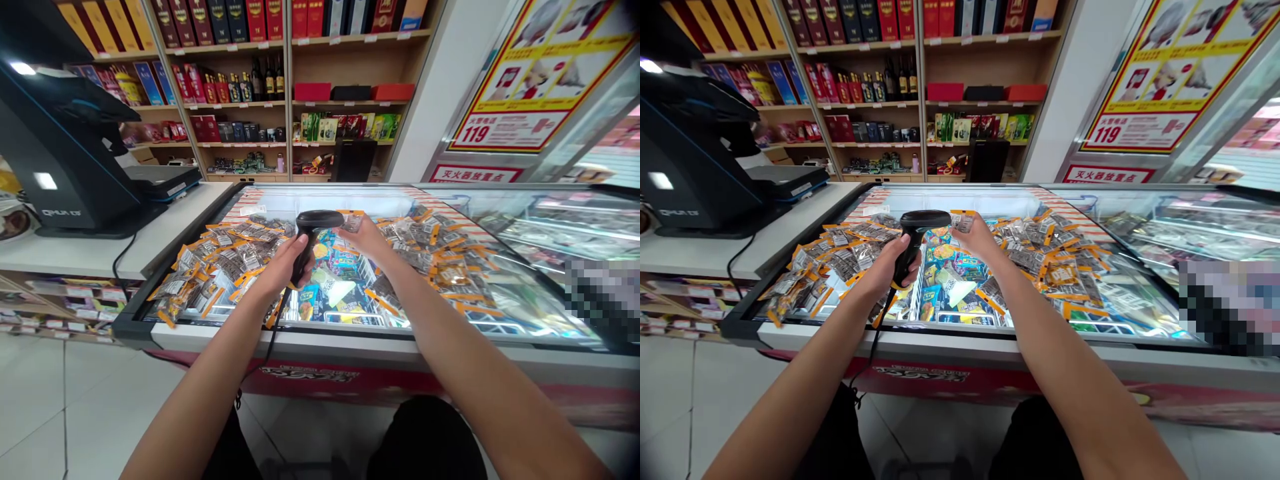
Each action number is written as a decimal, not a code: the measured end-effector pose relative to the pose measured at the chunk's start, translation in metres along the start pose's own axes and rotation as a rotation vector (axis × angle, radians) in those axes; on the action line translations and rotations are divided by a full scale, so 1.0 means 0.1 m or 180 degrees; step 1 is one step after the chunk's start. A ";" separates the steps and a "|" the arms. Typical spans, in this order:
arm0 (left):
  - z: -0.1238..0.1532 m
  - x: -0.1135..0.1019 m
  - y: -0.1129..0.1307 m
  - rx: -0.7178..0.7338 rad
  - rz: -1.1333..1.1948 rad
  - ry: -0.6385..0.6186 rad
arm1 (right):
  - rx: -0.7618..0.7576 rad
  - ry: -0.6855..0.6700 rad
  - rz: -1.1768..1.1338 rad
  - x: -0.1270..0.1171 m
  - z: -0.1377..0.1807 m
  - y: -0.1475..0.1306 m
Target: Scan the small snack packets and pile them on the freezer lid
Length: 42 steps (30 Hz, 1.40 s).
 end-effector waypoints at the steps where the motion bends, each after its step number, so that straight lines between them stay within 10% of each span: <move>1: 0.00 -0.02 0.02 0.0043 0.0043 0.0056 | 0.0079 -0.0043 0.0025 0.02 0.01 0.01; 8: 0.11 -0.30 0.26 0.0451 0.0787 0.0862 | 0.0600 -0.0897 -0.0059 0.50 0.20 0.06; 14: 0.21 -0.47 0.37 0.0705 0.1355 0.1316 | -0.0129 -0.1097 0.1532 0.48 0.21 -0.15; 22: 0.23 -0.45 0.36 0.0634 0.1325 0.1386 | -0.0932 -0.2221 0.0915 1.21 0.59 -0.68; 25: 0.23 -0.44 0.35 0.0582 0.1339 0.1406 | -0.0987 -0.2049 0.1421 1.04 0.47 -0.59; 32: 0.18 -0.35 0.31 0.0482 0.1120 0.1170 | 0.0284 -0.0956 0.3388 -0.19 -0.02 0.24; 42: 0.13 -0.18 0.25 0.0299 0.0591 0.0887 | -0.0080 -0.0927 0.2616 0.01 -0.21 0.30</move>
Point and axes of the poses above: each hand's wrist, its own z-axis away from the middle knuckle, its own x-axis out of the palm, y = z × x, the point moved 10 cm from there along -z, towards the middle knuckle, and after that the axes turned 10 degrees about -x, right-handed, at the moved point
